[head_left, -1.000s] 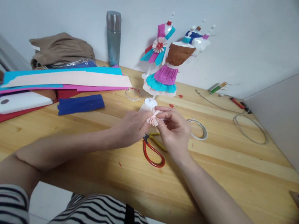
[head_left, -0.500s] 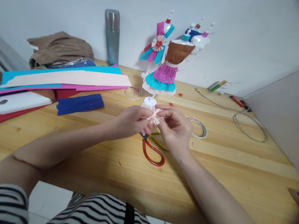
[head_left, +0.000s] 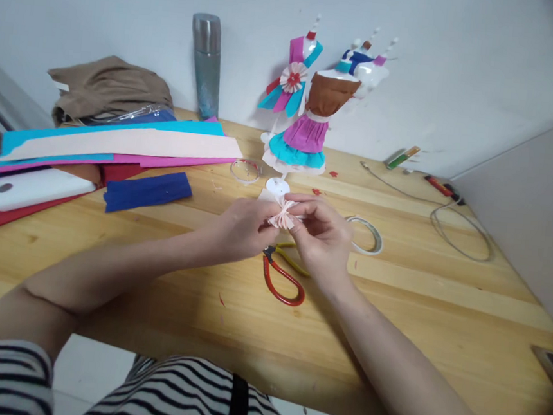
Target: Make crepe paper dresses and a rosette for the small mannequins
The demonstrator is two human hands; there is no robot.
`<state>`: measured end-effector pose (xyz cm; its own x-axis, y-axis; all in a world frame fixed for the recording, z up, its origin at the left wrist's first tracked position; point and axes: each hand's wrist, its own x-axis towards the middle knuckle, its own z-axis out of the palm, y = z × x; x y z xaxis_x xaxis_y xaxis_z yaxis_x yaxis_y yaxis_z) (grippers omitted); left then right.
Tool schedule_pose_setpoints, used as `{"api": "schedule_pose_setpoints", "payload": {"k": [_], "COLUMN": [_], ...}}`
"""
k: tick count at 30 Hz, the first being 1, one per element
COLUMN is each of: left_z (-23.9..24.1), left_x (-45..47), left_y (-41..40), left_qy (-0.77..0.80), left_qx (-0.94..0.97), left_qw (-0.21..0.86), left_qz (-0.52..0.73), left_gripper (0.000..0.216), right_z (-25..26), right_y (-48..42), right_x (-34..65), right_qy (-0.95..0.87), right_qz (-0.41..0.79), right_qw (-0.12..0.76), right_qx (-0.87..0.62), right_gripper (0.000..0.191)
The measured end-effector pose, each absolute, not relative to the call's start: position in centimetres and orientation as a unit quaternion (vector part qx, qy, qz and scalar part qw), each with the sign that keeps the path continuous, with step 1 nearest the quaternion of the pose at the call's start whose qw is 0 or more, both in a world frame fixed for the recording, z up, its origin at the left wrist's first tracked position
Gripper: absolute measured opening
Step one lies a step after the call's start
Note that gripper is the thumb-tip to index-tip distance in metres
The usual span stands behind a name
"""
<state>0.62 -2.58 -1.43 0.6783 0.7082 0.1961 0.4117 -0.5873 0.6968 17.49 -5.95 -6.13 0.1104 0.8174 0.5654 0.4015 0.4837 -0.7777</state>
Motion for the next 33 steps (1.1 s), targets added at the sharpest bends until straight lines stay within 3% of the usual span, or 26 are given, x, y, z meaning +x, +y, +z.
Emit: {"api": "schedule_pose_setpoints", "payload": {"k": [6, 11, 18, 23, 27, 33], "left_z": [-1.3, -1.3, -1.1, -0.4, 0.0, -0.3], "left_x": [0.4, 0.3, 0.1, -0.2, -0.5, -0.8], "left_y": [-2.7, -2.5, -2.6, -2.8, -2.3, -0.5], "left_qy": [0.331, 0.316, 0.304, 0.304, 0.336, 0.346], "left_qx": [0.876, 0.895, 0.921, 0.928, 0.891, 0.717], "left_qw": [0.265, 0.226, 0.157, 0.141, 0.213, 0.517], "left_qz": [0.229, 0.221, 0.187, 0.163, 0.220, 0.314], "left_gripper": [0.019, 0.019, 0.016, 0.021, 0.024, 0.028], "right_z": [-6.0, -5.1, -4.2, -4.2, -4.1, -4.5], "right_y": [-6.1, -6.3, -6.0, -5.9, -6.0, -5.7], "right_x": [17.4, 17.5, 18.3, 18.5, 18.5, 18.5], "right_qy": [-0.643, -0.689, -0.791, -0.795, -0.787, -0.780], "right_qz": [0.184, 0.086, -0.014, -0.003, -0.016, -0.074], "right_qw": [0.571, 0.555, 0.468, 0.471, 0.475, 0.491], "right_qx": [-0.476, -0.458, -0.393, -0.382, -0.393, -0.381], "right_gripper": [0.007, 0.004, 0.034, 0.024, 0.015, 0.019]}}
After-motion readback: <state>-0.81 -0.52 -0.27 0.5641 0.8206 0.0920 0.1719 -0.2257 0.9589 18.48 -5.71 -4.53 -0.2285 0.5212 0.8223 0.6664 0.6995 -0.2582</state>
